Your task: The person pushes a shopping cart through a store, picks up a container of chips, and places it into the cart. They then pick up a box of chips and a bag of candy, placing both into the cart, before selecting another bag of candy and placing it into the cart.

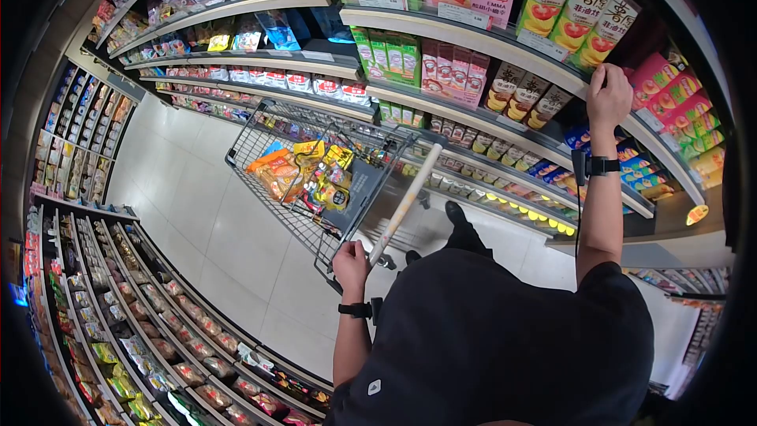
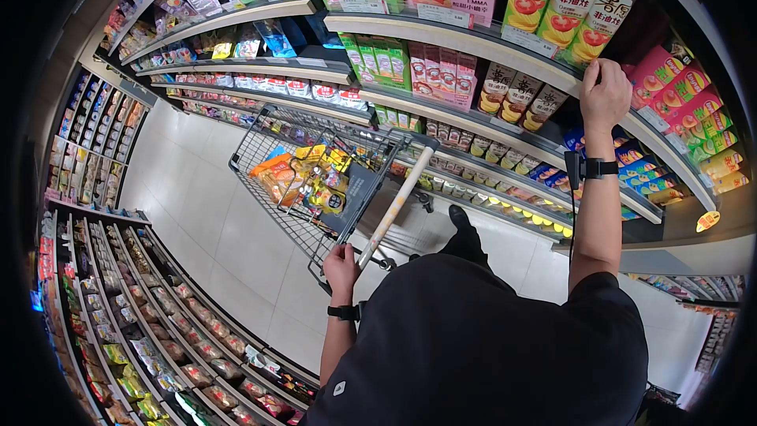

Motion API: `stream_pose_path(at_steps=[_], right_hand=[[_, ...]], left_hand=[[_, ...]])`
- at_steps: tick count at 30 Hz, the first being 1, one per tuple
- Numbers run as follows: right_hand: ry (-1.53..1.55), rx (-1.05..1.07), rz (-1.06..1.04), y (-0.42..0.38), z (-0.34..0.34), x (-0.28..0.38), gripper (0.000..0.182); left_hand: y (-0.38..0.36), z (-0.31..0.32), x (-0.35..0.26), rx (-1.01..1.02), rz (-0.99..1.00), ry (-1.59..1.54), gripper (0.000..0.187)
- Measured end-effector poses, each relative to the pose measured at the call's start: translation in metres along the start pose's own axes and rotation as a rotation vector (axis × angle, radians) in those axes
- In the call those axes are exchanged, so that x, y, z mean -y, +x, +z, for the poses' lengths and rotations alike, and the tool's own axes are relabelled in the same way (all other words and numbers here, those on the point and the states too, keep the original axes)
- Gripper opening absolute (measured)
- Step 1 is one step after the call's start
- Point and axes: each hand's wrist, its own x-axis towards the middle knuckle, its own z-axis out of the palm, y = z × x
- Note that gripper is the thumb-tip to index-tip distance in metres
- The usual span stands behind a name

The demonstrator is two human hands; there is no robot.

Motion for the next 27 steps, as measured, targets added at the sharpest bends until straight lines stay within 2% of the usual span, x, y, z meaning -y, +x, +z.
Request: stream_pose_path(at_steps=[5,12,14,27], right_hand=[[0.000,-0.002,-0.004,-0.0001,0.0002,-0.0003,0.014],[0.005,-0.012,-0.013,0.0003,0.0002,-0.0004,0.014],[0.005,-0.013,-0.016,0.0003,0.0002,-0.0003,0.014],[-0.011,-0.009,-0.012,-0.0012,0.0017,-0.0019,0.014]], left_hand=[[-0.0013,-0.0027,-0.0049,0.016,-0.045,-0.012,0.028],[-0.0013,-0.0036,-0.0055,0.025,-0.049,-0.007,0.027],[-0.0007,-0.0013,-0.0013,-0.005,0.007,-0.013,0.028],[-0.0016,-0.0034,-0.0042,0.015,-0.030,-0.026,0.030]])
